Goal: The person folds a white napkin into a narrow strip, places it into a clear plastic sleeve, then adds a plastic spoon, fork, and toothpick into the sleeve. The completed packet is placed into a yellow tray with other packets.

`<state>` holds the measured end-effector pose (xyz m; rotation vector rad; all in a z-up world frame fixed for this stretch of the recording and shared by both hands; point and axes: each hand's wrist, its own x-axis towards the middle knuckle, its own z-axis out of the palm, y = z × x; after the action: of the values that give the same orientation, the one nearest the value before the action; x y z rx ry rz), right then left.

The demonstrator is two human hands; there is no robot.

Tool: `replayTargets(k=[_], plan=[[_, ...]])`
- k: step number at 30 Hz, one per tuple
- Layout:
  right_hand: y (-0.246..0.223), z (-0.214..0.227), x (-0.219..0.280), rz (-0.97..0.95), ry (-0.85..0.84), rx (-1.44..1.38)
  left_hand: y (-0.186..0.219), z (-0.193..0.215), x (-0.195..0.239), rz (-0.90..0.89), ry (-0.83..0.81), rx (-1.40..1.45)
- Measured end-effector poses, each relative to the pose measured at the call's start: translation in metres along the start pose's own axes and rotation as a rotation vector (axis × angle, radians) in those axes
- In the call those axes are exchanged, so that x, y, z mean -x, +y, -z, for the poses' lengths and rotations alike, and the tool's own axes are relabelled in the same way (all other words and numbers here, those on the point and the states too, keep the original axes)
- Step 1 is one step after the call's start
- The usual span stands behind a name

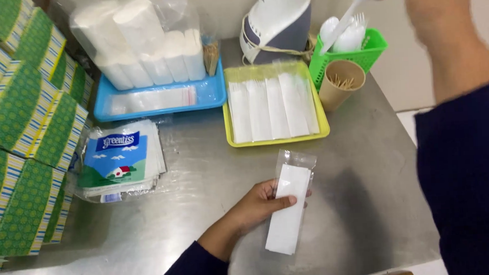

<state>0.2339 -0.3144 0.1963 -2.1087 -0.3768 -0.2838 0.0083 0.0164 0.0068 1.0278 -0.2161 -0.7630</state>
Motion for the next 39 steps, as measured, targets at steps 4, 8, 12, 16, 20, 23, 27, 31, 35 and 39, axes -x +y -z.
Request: replayTargets(k=[4,8,12,16,20,23,27,31,35,39], plan=[[-0.058,-0.06,0.059,0.074,0.11,-0.201,0.006,-0.005,0.006,0.006,-0.035,-0.011],[-0.07,-0.085,0.097,-0.148,0.013,-0.366,0.008,-0.007,0.009,0.009,-0.06,-0.025],[-0.057,-0.091,0.105,-0.273,0.03,-0.533,0.006,-0.006,0.007,0.018,-0.061,-0.032],[-0.053,-0.097,0.108,-0.35,-0.009,-0.584,0.006,-0.007,0.008,0.028,-0.052,-0.028],[-0.038,-0.112,0.114,-0.343,-0.048,-0.578,0.008,-0.01,0.009,-0.014,-0.06,-0.041],[-0.024,-0.123,0.118,-0.314,-0.068,-0.595,0.009,-0.01,0.008,-0.055,-0.057,-0.043],[-0.01,-0.139,0.126,-0.346,-0.117,-0.628,0.004,-0.007,0.007,-0.057,-0.059,-0.036],[0.0,-0.155,0.143,-0.379,-0.147,-0.646,0.007,-0.006,0.005,-0.067,-0.048,-0.037],[0.001,-0.165,0.159,-0.426,-0.183,-0.61,0.008,-0.006,0.003,-0.064,-0.017,-0.05],[-0.001,-0.171,0.172,-0.447,-0.201,-0.574,0.005,-0.003,0.002,-0.063,0.011,-0.042]])
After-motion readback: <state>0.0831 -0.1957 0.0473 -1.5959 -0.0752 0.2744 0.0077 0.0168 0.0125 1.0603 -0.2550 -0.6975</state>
